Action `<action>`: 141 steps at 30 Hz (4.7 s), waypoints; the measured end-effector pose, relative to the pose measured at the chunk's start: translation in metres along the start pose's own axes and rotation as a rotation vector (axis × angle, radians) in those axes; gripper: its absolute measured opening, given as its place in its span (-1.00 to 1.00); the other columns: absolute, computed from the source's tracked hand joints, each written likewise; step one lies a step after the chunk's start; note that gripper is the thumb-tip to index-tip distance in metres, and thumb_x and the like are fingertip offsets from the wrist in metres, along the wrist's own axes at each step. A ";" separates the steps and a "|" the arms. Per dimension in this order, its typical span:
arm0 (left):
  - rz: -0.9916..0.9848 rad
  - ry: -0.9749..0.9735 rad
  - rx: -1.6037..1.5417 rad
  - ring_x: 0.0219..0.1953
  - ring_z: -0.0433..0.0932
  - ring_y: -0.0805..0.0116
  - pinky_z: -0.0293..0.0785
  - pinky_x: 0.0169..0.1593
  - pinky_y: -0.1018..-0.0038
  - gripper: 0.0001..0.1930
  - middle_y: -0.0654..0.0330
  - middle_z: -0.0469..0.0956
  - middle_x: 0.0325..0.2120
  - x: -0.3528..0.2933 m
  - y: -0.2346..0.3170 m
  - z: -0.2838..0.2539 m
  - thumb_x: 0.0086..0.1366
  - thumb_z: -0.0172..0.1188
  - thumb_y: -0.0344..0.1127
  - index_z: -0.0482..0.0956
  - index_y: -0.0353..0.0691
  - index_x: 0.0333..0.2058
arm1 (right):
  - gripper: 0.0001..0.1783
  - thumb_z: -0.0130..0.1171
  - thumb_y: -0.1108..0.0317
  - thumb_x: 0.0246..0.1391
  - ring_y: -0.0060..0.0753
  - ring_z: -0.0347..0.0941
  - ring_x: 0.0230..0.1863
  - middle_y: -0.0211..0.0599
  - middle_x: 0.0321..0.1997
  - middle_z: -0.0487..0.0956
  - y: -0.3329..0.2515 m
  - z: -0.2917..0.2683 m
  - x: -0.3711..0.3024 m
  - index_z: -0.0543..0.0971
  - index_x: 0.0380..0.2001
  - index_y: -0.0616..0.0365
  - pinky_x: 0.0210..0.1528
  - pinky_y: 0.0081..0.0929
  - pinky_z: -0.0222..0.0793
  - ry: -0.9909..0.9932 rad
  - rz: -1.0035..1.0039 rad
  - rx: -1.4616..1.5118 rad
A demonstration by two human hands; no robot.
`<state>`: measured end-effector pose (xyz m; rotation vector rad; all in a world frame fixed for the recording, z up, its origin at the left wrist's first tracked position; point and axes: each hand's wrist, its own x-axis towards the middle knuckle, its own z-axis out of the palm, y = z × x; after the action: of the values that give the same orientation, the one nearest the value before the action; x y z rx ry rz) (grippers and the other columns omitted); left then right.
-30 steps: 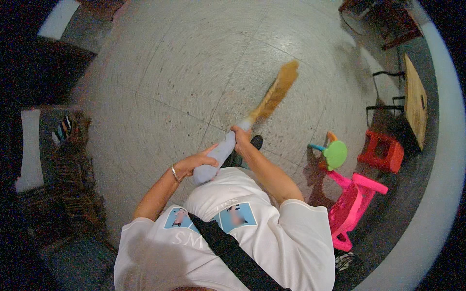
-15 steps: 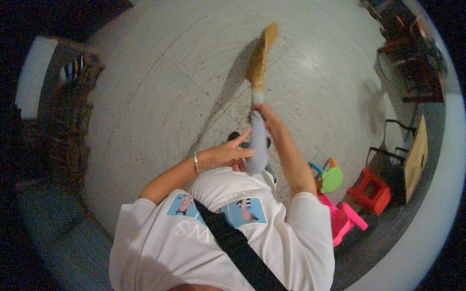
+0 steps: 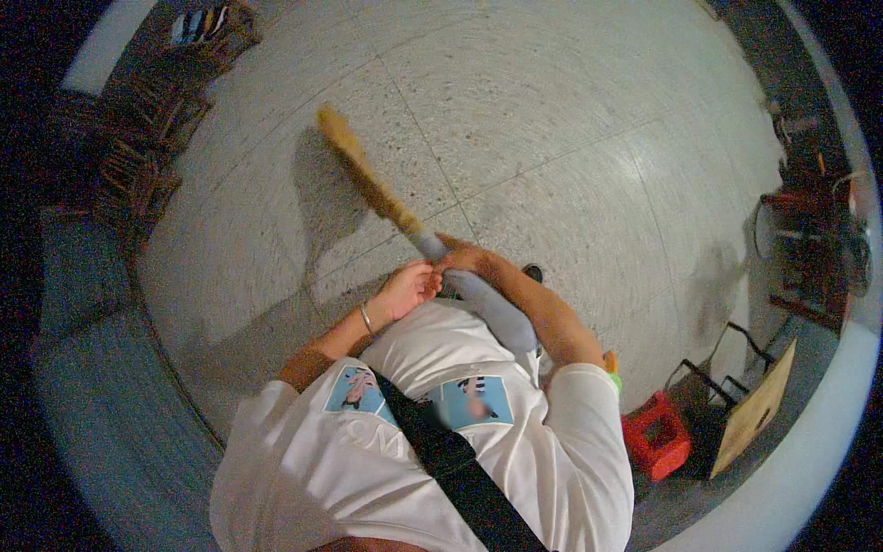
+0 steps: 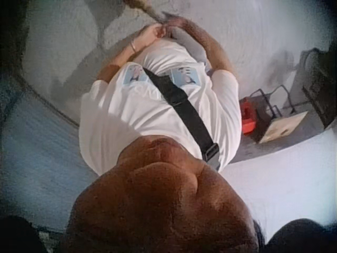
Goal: The person sweeps a tiled floor using a broom with a grey handle and natural bristles. They move systematically across the room, sweeping around furniture and a staircase, and gather debris into a dustpan at the end of the sequence.
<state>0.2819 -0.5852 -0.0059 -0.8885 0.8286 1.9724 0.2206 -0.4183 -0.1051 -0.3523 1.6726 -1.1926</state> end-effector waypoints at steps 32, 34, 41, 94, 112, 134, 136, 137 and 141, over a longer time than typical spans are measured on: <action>0.189 0.099 -0.162 -0.41 0.46 0.40 0.42 -0.33 0.52 -0.73 0.22 0.47 -0.47 0.077 -0.163 0.186 0.15 0.04 -0.27 0.34 -0.15 -0.16 | 0.13 0.27 0.31 -0.53 -0.26 0.28 -0.01 -0.04 0.06 0.30 0.132 -0.170 -0.316 -0.08 0.19 0.27 0.05 -0.49 0.18 0.071 0.098 -0.069; 0.205 0.090 -0.138 -0.40 0.46 0.38 0.42 -0.33 0.50 -0.72 0.22 0.47 -0.46 0.073 -0.154 0.183 0.16 0.03 -0.26 0.34 -0.16 -0.15 | 0.14 0.26 0.25 -0.55 -0.21 0.24 0.06 0.03 0.08 0.28 0.114 -0.171 -0.330 -0.06 0.18 0.29 0.09 -0.46 0.14 -0.030 0.324 -0.060; 0.213 0.122 -0.137 -0.39 0.46 0.35 0.44 -0.30 0.46 -0.71 0.17 0.46 -0.42 0.055 -0.165 0.174 0.16 0.02 -0.28 0.33 -0.20 -0.13 | 0.13 0.28 0.22 -0.50 -0.21 0.31 -0.04 0.02 -0.01 0.34 0.217 -0.203 -0.407 -0.06 0.19 0.26 0.01 -0.38 0.23 0.080 0.298 -0.085; 0.295 0.296 -0.318 -0.29 0.46 0.39 0.39 -0.16 0.49 -0.73 0.20 0.49 -0.36 0.050 -0.207 0.210 0.16 0.04 -0.28 0.38 -0.22 -0.16 | -0.31 0.20 0.21 -0.46 -0.33 0.37 -0.24 -0.19 -0.28 0.47 0.052 -0.210 -0.147 0.36 -0.11 0.21 -0.23 -0.42 0.31 0.020 -0.022 -0.144; 0.238 0.165 -0.293 -0.43 0.46 0.37 0.42 -0.35 0.53 -0.81 0.20 0.46 -0.48 0.128 -0.047 0.184 0.15 0.07 -0.27 0.43 -0.21 -0.28 | -0.66 0.10 0.26 -0.23 -0.48 0.38 -0.52 -0.39 -0.56 0.42 0.049 -0.356 -0.175 0.37 -0.31 0.12 -0.38 -0.46 0.28 0.115 0.142 0.258; 0.158 0.047 -0.016 -0.41 0.48 0.35 0.43 -0.32 0.49 -0.76 0.18 0.47 -0.45 0.249 -0.050 0.412 0.15 0.05 -0.30 0.37 -0.24 -0.21 | -0.01 0.28 0.30 -0.44 -0.38 0.40 -0.28 -0.19 -0.30 0.49 0.173 -0.457 -0.398 0.07 0.16 0.21 -0.19 -0.50 0.31 0.165 0.234 0.172; 0.140 0.053 -0.007 -0.42 0.48 0.35 0.44 -0.32 0.49 -0.76 0.19 0.46 -0.45 0.259 -0.051 0.425 0.15 0.04 -0.31 0.37 -0.23 -0.21 | 0.03 0.31 0.23 -0.44 -0.40 0.41 -0.28 -0.20 -0.35 0.51 0.230 -0.481 -0.416 0.05 0.15 0.30 -0.14 -0.51 0.29 0.197 0.197 0.152; 0.132 0.061 -0.009 -0.42 0.47 0.35 0.44 -0.32 0.48 -0.77 0.19 0.46 -0.46 0.263 -0.054 0.431 0.15 0.03 -0.32 0.37 -0.23 -0.21 | 0.05 0.33 0.20 -0.43 -0.42 0.41 -0.28 -0.20 -0.37 0.52 0.234 -0.494 -0.427 0.03 0.15 0.34 -0.13 -0.52 0.29 0.223 0.214 0.109; 0.128 0.020 0.008 -0.42 0.47 0.36 0.44 -0.33 0.49 -0.76 0.19 0.46 -0.46 0.276 -0.061 0.446 0.15 0.03 -0.33 0.36 -0.23 -0.19 | -0.07 0.27 0.35 -0.37 -0.39 0.42 -0.40 -0.18 -0.39 0.51 0.246 -0.571 -0.450 0.07 0.12 0.38 -0.31 -0.47 0.36 0.447 0.320 0.128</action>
<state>0.0874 -0.0943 -0.0038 -0.8711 0.9246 2.0718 0.0138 0.3196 -0.0580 0.2765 1.9276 -1.1805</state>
